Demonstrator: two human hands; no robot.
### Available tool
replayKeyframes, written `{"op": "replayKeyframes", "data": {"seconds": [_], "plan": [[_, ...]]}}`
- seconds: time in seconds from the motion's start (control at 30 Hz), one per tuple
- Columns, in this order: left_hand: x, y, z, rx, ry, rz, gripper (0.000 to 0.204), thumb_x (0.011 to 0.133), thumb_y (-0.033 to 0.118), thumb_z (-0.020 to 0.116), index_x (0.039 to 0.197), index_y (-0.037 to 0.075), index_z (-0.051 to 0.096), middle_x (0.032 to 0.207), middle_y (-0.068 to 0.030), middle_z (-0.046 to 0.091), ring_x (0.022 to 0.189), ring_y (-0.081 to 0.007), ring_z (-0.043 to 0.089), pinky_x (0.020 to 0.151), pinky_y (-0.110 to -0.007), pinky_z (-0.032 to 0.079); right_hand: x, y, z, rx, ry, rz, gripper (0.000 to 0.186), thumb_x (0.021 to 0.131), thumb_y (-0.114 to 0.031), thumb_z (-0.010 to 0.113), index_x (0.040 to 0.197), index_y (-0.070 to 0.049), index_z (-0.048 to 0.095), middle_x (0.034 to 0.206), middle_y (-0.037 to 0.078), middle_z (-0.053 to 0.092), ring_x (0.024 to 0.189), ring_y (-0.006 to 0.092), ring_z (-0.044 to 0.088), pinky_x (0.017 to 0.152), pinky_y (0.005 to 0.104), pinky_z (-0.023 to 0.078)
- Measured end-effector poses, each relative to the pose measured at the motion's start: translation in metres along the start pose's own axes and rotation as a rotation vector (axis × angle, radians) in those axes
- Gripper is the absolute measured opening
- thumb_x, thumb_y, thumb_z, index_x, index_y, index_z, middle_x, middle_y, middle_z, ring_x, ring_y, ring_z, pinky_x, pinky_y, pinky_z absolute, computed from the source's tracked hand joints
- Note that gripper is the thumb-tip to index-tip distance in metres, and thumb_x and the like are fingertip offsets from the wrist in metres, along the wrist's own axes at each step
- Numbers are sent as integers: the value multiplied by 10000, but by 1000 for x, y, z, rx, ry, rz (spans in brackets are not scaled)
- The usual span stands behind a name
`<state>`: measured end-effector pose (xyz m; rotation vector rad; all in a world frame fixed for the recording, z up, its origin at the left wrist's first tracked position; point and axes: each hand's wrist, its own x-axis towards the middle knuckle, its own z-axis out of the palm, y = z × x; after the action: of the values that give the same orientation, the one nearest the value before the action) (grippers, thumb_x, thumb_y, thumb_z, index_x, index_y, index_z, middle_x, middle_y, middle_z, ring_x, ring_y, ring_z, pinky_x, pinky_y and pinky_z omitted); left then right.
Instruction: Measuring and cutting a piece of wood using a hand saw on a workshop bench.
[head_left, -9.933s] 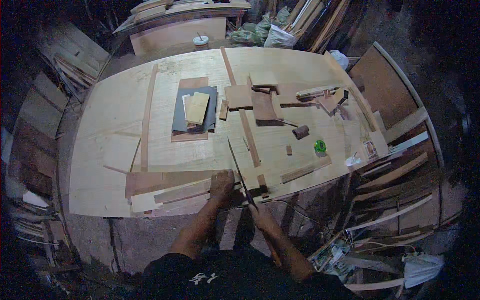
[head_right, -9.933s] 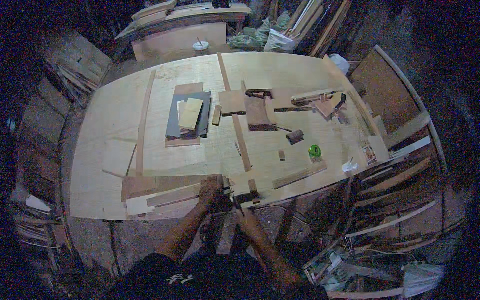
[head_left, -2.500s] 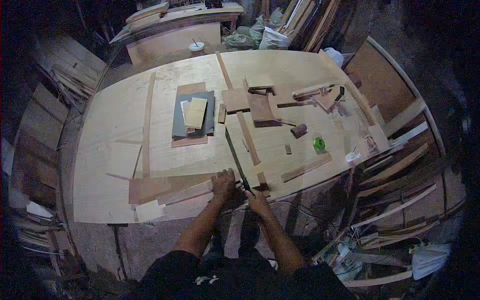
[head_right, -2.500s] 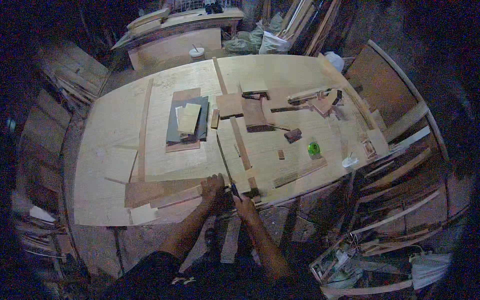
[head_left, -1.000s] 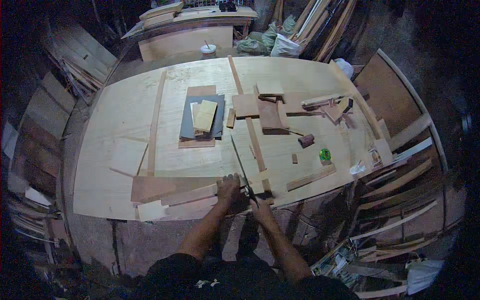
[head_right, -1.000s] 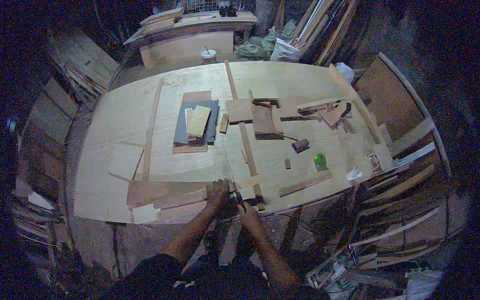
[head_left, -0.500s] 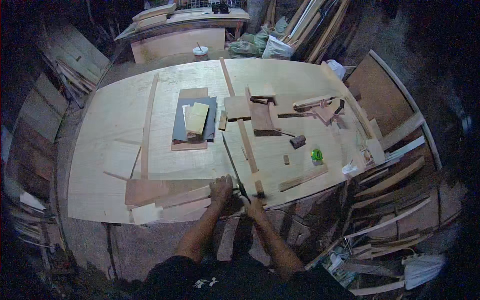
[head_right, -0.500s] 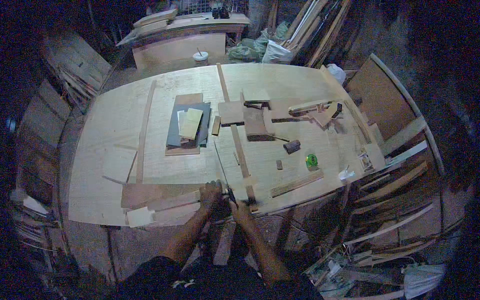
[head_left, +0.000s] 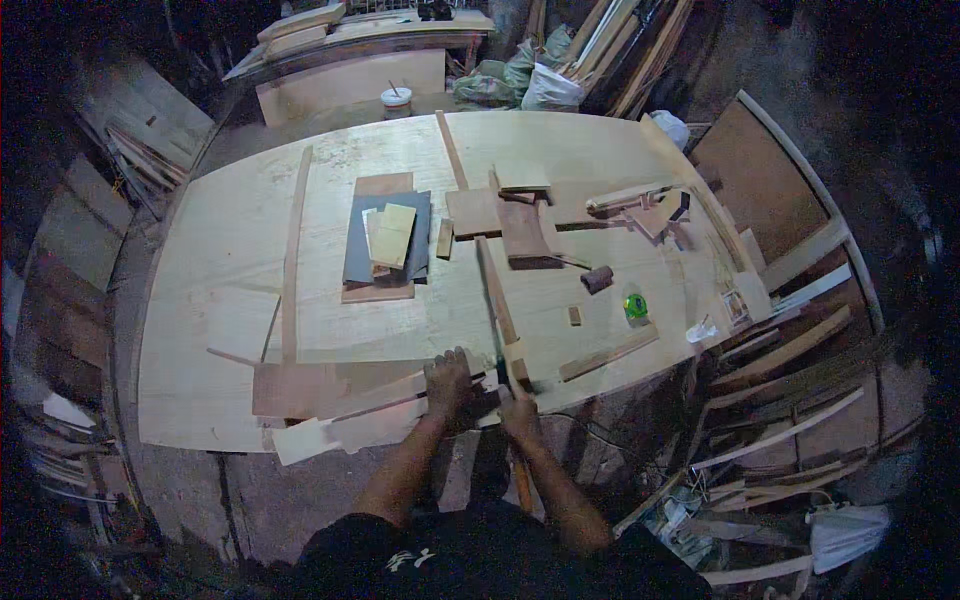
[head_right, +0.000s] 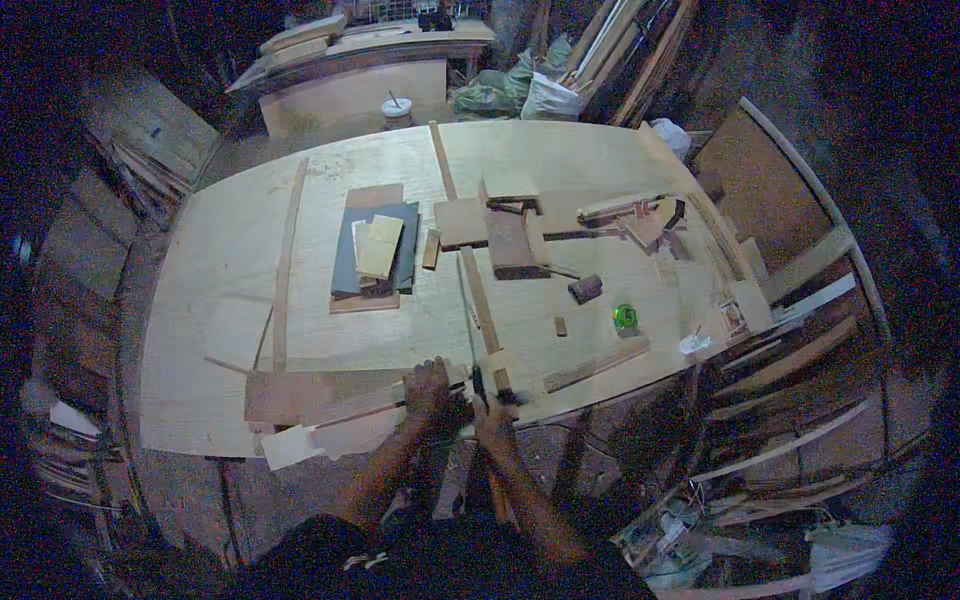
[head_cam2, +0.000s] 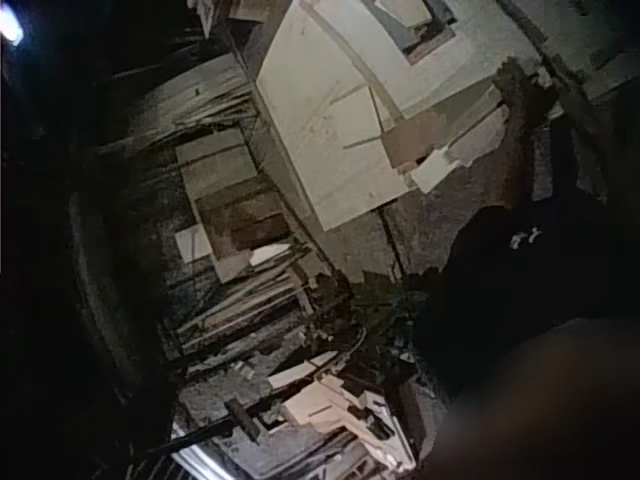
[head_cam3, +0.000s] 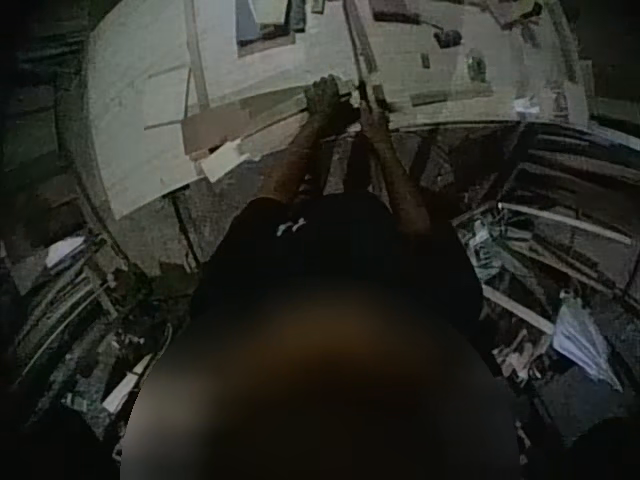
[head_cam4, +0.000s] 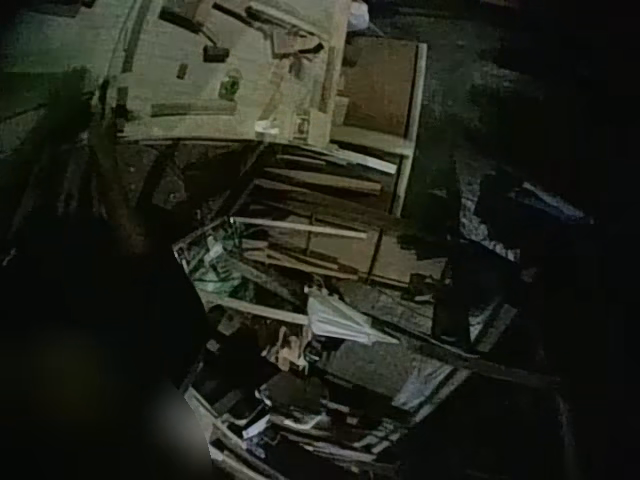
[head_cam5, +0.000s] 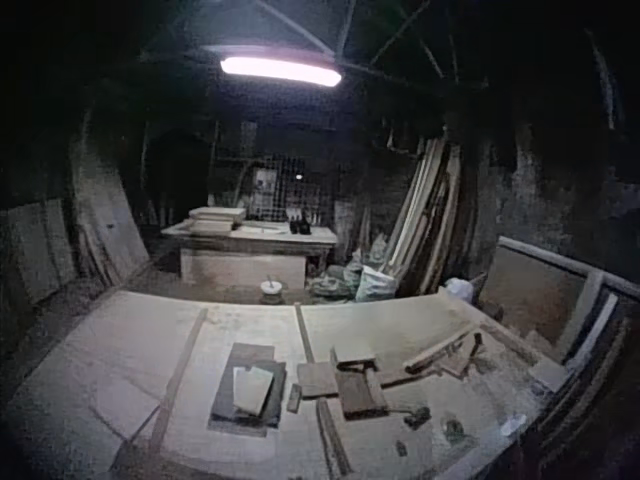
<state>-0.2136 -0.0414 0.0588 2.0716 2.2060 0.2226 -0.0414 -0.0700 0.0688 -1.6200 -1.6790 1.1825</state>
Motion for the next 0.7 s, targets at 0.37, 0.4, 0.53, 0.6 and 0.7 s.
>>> {"op": "replayKeyframes", "data": {"seconds": [0.37,0.4,0.53,0.6,0.7], "plan": [[-15,-12,-23,4,61,249,618,804,439,611,1239,19,479,1173,-152,528,1117,-311,492,905,-506,392,-30,-8,-49,-231,141,7,545,826,-255,634,1224,51,423,1013,295,609,958,426,615,803,468,489],[-18,-15,-23,12,55,243,618,804,439,611,1239,19,479,1173,-152,528,1117,-311,492,905,-506,392,-36,-21,-49,-237,44,86,560,825,-213,625,1258,49,385,1024,305,606,959,424,616,804,476,488],[-15,-13,-7,-135,254,322,541,818,426,614,1208,68,502,1198,-153,518,1177,-318,462,992,-531,337,-55,-34,-52,-206,1,94,595,823,-174,623,1304,46,350,1027,304,606,965,430,612,811,492,483],[-15,-24,3,-142,235,344,515,819,419,621,1195,85,511,1205,-151,516,1182,-318,464,1010,-534,322,-64,-48,-55,-190,-118,180,650,829,-205,621,1342,52,316,1035,309,602,972,444,604,829,496,480],[-3,-17,13,-188,261,378,496,792,390,654,1172,98,527,1147,-136,551,1121,-322,506,988,-498,350,-72,2,-45,-302,-120,-27,697,836,-219,612,1384,49,275,1059,317,594,974,457,597,847,502,477]]}}
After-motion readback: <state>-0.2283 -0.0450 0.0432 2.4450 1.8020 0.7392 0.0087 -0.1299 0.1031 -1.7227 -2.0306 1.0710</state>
